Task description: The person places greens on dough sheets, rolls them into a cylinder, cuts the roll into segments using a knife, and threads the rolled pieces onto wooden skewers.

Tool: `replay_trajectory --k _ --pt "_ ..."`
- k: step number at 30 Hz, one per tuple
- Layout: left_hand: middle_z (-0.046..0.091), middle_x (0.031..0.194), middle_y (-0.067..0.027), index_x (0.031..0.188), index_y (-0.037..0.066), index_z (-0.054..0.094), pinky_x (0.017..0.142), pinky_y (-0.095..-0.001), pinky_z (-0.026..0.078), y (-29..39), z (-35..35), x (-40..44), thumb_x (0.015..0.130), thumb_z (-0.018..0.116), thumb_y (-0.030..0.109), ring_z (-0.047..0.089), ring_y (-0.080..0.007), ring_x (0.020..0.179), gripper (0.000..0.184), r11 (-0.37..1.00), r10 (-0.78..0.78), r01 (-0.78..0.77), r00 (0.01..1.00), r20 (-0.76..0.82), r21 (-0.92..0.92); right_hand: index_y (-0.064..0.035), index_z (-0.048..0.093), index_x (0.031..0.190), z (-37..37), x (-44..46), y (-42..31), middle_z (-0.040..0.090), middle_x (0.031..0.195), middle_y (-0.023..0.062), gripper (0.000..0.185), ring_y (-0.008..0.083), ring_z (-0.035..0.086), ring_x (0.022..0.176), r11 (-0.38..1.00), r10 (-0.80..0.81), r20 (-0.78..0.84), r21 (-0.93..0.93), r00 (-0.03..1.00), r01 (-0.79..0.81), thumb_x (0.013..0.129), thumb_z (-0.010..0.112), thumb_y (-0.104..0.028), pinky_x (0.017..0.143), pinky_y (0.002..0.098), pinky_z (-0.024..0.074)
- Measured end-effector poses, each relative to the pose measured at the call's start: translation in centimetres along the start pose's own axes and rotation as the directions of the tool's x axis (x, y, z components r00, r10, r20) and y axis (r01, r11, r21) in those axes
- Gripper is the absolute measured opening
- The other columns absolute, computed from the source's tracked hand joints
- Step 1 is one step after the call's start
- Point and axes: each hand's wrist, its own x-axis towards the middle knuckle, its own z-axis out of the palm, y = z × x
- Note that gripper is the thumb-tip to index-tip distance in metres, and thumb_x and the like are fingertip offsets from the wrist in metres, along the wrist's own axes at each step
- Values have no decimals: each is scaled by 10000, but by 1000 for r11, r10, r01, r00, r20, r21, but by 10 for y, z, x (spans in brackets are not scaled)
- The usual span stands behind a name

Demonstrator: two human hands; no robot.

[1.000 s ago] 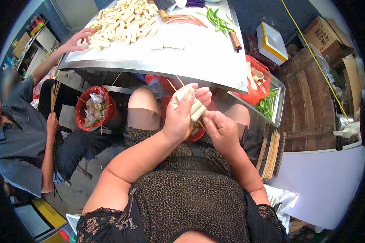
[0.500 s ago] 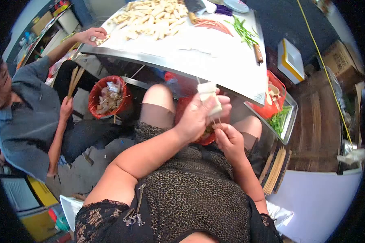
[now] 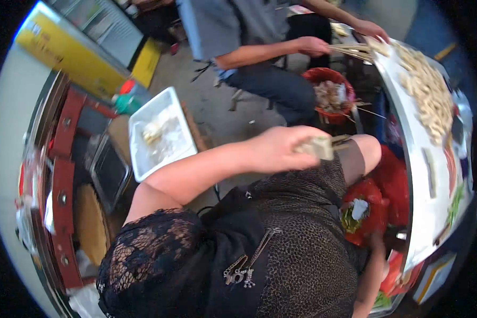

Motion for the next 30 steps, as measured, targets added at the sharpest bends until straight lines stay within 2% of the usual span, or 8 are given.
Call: replay_trajectory --k 3,7,11,14,20,21,26,30 --pt "689 1020 -33 1372 98 500 579 -218 506 -38 -54 -81 943 674 255 665 -85 784 489 793 -594 584 804 -11 -173 -51 727 1011 28 25 4 702 1025 211 254 385 681 913 996 -85 87 12 993 84 821 723 -218 809 438 535" --pt "694 1008 -90 1261 56 530 552 -237 496 -74 -106 -212 930 671 267 682 -138 779 418 612 -779 680 607 -159 -404 -54 729 1010 36 48 9 703 1026 209 259 384 682 914 986 -157 169 -28 973 164 817 725 -226 811 440 535" --pt "702 999 -93 1106 12 628 542 -317 515 -97 -162 -293 901 681 226 706 -195 796 301 426 -897 842 345 -276 -331 -56 731 1009 47 73 5 704 1027 208 265 382 682 915 977 -183 215 -69 959 202 812 726 -234 813 442 535" --pt "694 968 -135 1105 -13 617 560 -344 549 -146 -199 -318 885 687 148 700 -222 731 281 335 -922 819 184 -340 -466 -58 733 1008 44 85 6 705 1028 206 270 381 683 916 972 -170 241 -121 956 203 809 727 -240 815 443 535" --pt "677 917 -111 1155 8 604 596 -338 604 -231 -219 -307 861 687 158 697 -222 754 339 424 -883 672 158 -441 -608 -62 736 1006 47 124 -5 706 1029 204 278 378 684 917 953 -151 289 -211 945 217 803 730 -252 819 445 535" --pt "662 871 -107 1135 38 592 545 -326 581 -234 -210 -301 860 666 147 691 -225 727 305 505 -833 510 75 -549 -697 -63 737 1006 47 132 -7 707 1030 203 280 378 684 917 949 -149 297 -225 943 221 802 730 -254 819 446 535" --pt "649 846 -103 1113 100 536 453 -308 509 -289 -239 -313 886 597 113 666 -222 659 235 489 -862 476 138 -488 -731 -66 739 1004 49 164 -11 708 1031 201 287 375 685 918 927 -122 361 -291 925 236 796 732 -264 822 448 535" --pt "642 823 -98 1148 111 508 422 -311 488 -340 -240 -310 929 505 93 652 -209 627 221 637 -760 238 29 -650 -734 -69 742 1003 55 160 2 709 1032 200 293 374 686 919 920 -53 410 -335 911 204 792 734 -272 825 449 535"
